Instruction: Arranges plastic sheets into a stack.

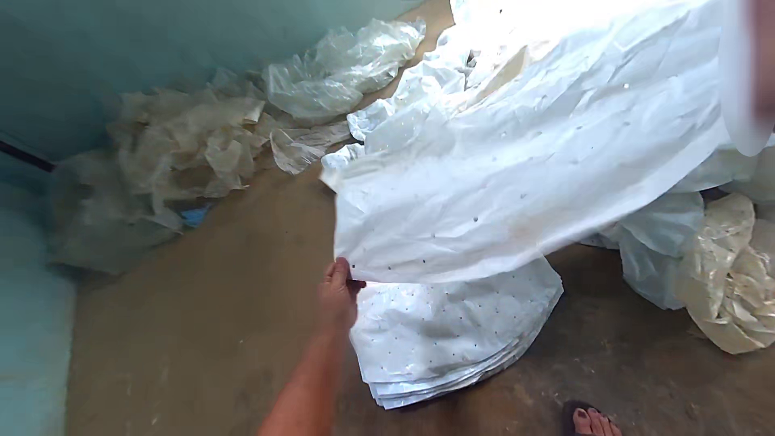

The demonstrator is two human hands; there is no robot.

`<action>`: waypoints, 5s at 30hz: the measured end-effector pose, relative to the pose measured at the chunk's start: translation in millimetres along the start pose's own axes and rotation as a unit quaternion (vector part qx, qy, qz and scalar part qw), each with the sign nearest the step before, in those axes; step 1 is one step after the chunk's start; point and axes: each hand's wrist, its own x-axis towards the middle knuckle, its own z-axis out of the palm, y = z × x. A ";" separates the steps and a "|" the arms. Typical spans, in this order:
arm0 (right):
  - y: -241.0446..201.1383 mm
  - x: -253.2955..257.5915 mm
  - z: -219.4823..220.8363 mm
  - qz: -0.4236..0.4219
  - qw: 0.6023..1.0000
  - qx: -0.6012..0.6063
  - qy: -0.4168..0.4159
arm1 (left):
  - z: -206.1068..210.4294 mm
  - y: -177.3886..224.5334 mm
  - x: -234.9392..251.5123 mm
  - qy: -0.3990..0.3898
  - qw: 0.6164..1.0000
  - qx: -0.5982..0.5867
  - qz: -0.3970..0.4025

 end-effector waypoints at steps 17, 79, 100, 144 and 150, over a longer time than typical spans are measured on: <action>209.2 -165.6 131.6 -0.041 0.887 -0.231 -0.397 | -85.1 -164.6 -90.2 0.060 0.830 0.549 0.079; 202.7 -94.7 209.9 0.004 0.942 -0.053 -0.331 | -53.2 -256.9 -25.7 -0.058 0.717 0.693 0.042; -69.0 -72.5 124.3 -0.158 0.873 0.274 -0.371 | 92.1 18.8 -19.8 0.043 0.847 0.309 0.430; -107.3 -142.3 18.1 0.014 0.823 0.532 -0.199 | 29.2 124.8 -81.6 -0.174 0.864 0.129 0.455; -114.3 -134.7 23.1 -0.015 0.907 0.417 -0.050 | 33.3 117.9 -74.5 -0.185 0.764 0.194 0.587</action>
